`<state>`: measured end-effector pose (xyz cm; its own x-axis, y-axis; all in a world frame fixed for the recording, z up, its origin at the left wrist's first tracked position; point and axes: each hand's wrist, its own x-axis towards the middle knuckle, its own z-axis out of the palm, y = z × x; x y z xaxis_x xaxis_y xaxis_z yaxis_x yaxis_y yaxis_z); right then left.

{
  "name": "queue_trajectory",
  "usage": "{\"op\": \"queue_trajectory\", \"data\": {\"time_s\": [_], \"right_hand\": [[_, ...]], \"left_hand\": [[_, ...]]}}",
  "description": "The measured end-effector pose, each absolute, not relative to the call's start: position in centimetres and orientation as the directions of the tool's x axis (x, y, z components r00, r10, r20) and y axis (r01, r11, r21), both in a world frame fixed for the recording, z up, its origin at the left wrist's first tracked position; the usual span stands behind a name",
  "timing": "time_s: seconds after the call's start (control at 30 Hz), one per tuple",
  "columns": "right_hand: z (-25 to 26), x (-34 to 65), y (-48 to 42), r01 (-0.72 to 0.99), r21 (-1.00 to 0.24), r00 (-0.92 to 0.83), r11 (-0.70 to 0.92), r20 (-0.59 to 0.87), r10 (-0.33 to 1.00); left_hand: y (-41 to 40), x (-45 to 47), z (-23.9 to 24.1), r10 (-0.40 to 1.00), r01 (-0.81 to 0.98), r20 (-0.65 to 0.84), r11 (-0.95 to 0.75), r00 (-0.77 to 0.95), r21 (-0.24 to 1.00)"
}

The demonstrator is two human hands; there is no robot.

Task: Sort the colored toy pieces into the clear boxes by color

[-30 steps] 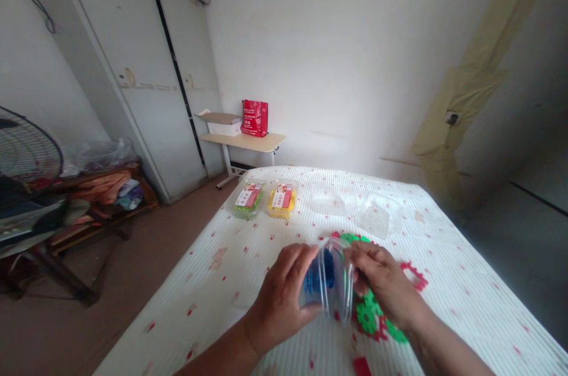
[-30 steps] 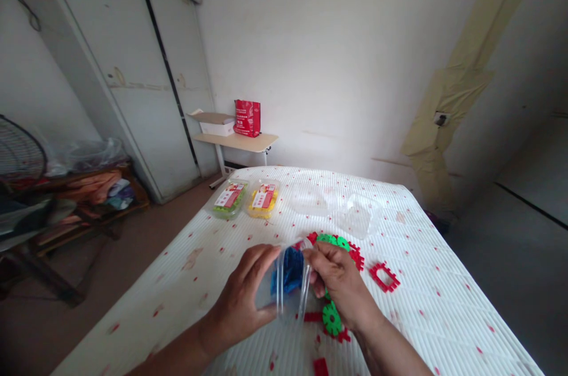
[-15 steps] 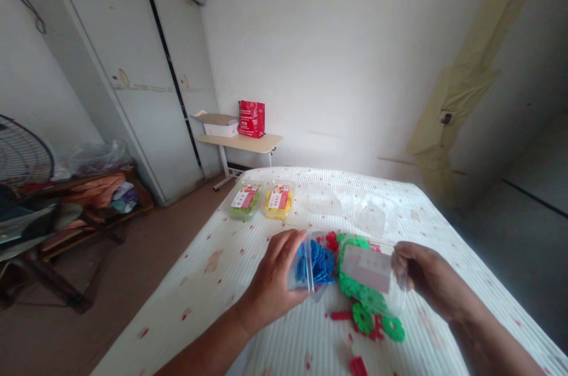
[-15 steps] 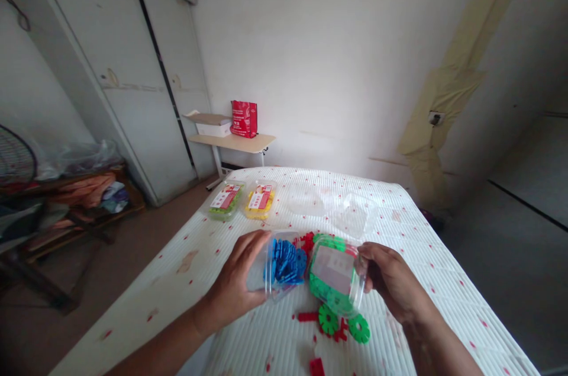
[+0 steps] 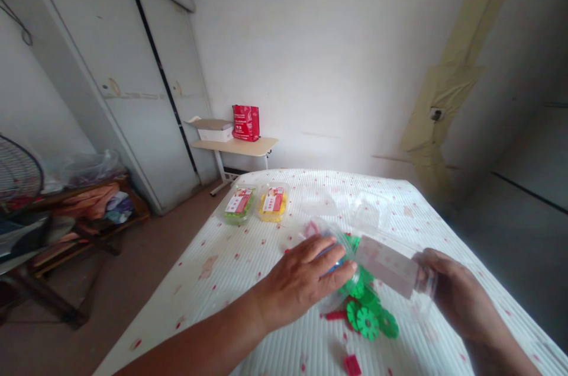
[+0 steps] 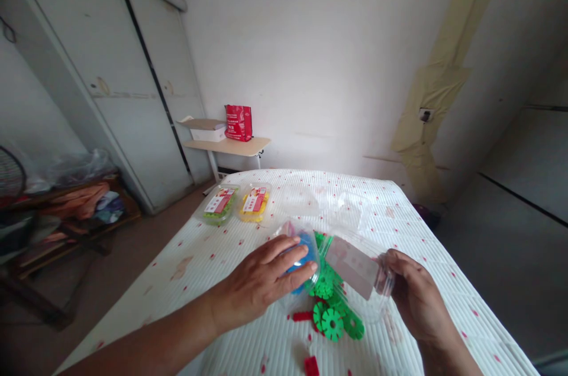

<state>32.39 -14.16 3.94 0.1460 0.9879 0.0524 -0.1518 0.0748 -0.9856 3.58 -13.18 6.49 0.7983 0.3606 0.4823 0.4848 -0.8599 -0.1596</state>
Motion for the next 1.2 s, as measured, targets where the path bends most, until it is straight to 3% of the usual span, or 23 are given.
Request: {"op": "queue_trajectory", "data": {"time_s": [0.17,0.3,0.6,0.7,0.8,0.9,0.97,1.2], "right_hand": [[3.5,32.7,-14.0,-0.183,-0.977,0.208,0.111,0.072,0.976],[3.3,33.0,-14.1,-0.152,-0.973,0.224,0.172,0.136,0.965],[3.2,32.0,-14.3,-0.190,-0.968,0.198,0.163,0.125,0.972],[3.0,31.9,-14.4,-0.186,-0.969,0.158,0.164,0.135,0.978],[2.9,32.0,-14.6,-0.183,-0.971,0.111,0.152,0.133,0.985],[2.7,32.0,-14.8,-0.181,-0.976,0.058,0.119,0.110,0.992],[2.6,31.8,-14.8,-0.190,-0.977,0.024,0.095,0.092,0.995],[3.2,30.6,-15.1,-0.184,-0.982,-0.054,0.038,0.049,0.997]], "left_hand": [[-13.2,3.9,6.6,0.310,0.452,0.444,-0.854,0.841,-0.259],[-12.7,2.7,6.6,0.304,0.502,0.521,-0.813,0.798,-0.295],[-12.0,-2.6,4.7,0.425,0.667,0.690,-0.737,0.586,-0.112],[-12.2,-4.2,3.3,0.527,0.734,0.705,-0.679,0.476,0.013],[-12.9,-5.8,2.1,0.654,0.789,0.725,-0.554,0.216,0.264],[-13.8,-7.6,1.0,0.769,0.670,0.630,-0.412,-0.108,0.618],[-14.4,-8.8,0.2,0.815,0.532,0.533,-0.354,-0.229,0.770],[-15.3,-11.0,-2.8,0.837,0.149,0.361,-0.329,-0.411,0.932]]}}
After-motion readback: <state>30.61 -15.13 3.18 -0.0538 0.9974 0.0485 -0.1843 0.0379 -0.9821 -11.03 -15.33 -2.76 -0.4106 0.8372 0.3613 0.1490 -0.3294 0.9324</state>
